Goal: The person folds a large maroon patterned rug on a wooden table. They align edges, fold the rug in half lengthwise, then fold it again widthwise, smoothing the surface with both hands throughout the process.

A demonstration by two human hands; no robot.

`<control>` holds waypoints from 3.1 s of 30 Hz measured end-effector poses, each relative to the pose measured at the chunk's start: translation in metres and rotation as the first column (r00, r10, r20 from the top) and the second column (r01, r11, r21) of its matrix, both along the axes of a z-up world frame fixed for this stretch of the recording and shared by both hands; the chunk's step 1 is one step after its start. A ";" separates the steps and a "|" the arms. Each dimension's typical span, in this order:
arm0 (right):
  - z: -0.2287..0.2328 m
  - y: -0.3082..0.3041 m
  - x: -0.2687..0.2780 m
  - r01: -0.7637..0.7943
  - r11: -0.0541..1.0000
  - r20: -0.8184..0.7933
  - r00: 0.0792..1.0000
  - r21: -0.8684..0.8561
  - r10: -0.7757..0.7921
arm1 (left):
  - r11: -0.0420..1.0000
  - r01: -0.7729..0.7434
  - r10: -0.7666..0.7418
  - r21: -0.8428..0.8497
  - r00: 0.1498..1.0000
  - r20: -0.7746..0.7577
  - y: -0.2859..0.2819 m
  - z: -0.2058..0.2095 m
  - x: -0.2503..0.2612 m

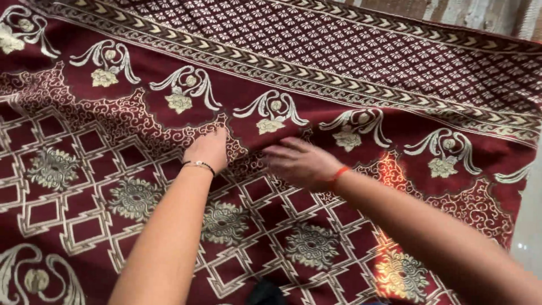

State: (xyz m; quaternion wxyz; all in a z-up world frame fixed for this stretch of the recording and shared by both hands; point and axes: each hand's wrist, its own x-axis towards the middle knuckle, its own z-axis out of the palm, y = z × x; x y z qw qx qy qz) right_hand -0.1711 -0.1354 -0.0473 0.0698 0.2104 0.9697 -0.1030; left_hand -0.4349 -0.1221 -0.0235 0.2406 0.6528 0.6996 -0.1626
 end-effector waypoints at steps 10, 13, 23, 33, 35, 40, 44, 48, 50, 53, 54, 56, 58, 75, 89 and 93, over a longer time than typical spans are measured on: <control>0.048 0.059 0.204 0.660 0.721 0.602 0.495 0.208 -0.627 | 0.997 -0.065 0.067 -0.038 0.996 0.058 0.022 -0.031 -0.025; 0.064 0.066 0.194 0.656 0.726 0.551 0.536 0.205 -0.640 | 0.996 -0.061 0.064 -0.064 0.997 0.036 0.027 -0.050 -0.025; 0.078 0.110 0.074 0.333 0.930 0.292 0.884 0.157 -0.366 | 0.969 -0.224 0.215 0.104 0.972 0.095 0.060 -0.068 -0.035; 0.007 0.128 -0.066 0.095 0.989 0.189 0.975 0.115 -0.115 | 0.840 -0.516 0.509 0.167 0.857 0.084 0.002 -0.021 -0.112; -0.004 0.115 -0.103 0.153 0.988 0.136 0.979 0.013 -0.153 | 0.808 -0.535 0.504 0.245 0.845 0.180 -0.017 -0.024 -0.118; -0.026 0.083 -0.187 0.002 1.000 0.007 1.000 0.022 -0.002 | 0.833 -0.532 0.515 0.151 0.846 0.138 -0.029 -0.040 -0.135; -0.034 0.079 -0.208 0.143 0.967 0.167 0.980 -0.209 -0.108 | 0.852 -0.514 0.519 -0.099 0.854 0.027 -0.020 -0.046 -0.141; -0.039 0.088 -0.210 0.161 0.969 0.176 0.976 -0.186 -0.128 | 0.875 -0.461 0.462 -0.151 0.886 -0.030 -0.008 -0.044 -0.149; -0.038 0.094 -0.217 0.201 0.961 0.232 0.960 -0.189 -0.155 | 0.883 -0.431 0.433 -0.184 0.901 -0.033 -0.004 -0.038 -0.156; -0.033 0.104 -0.238 0.296 0.926 0.302 0.928 -0.235 -0.220 | 0.876 -0.419 0.421 -0.237 0.906 -0.045 0.007 -0.029 -0.162; -0.030 0.106 -0.241 0.336 0.907 0.331 0.911 -0.255 -0.245 | 0.876 -0.416 0.416 -0.245 0.908 -0.051 0.011 -0.026 -0.165; -0.025 0.112 -0.252 0.363 0.898 0.383 0.888 -0.250 -0.253 | 0.876 -0.407 0.407 -0.261 0.912 -0.057 0.018 -0.021 -0.169; -0.019 0.120 -0.259 0.373 0.894 0.420 0.873 -0.246 -0.248 | 0.858 -0.425 0.425 -0.287 0.903 -0.064 0.023 -0.017 -0.170; -0.045 0.227 0.066 0.555 0.831 0.176 0.814 0.045 -0.553 | 0.890 -0.427 0.420 -0.161 0.904 -0.073 0.026 -0.019 -0.100; -0.065 0.181 0.090 -0.195 0.979 -0.101 0.977 -0.060 0.188 | 0.997 0.035 -0.035 -0.073 0.999 0.001 0.119 -0.005 0.089; -0.062 0.267 0.230 0.780 0.625 -0.039 0.624 -0.028 -0.781 | 0.994 0.080 -0.083 -0.078 0.996 -0.043 0.137 0.009 0.111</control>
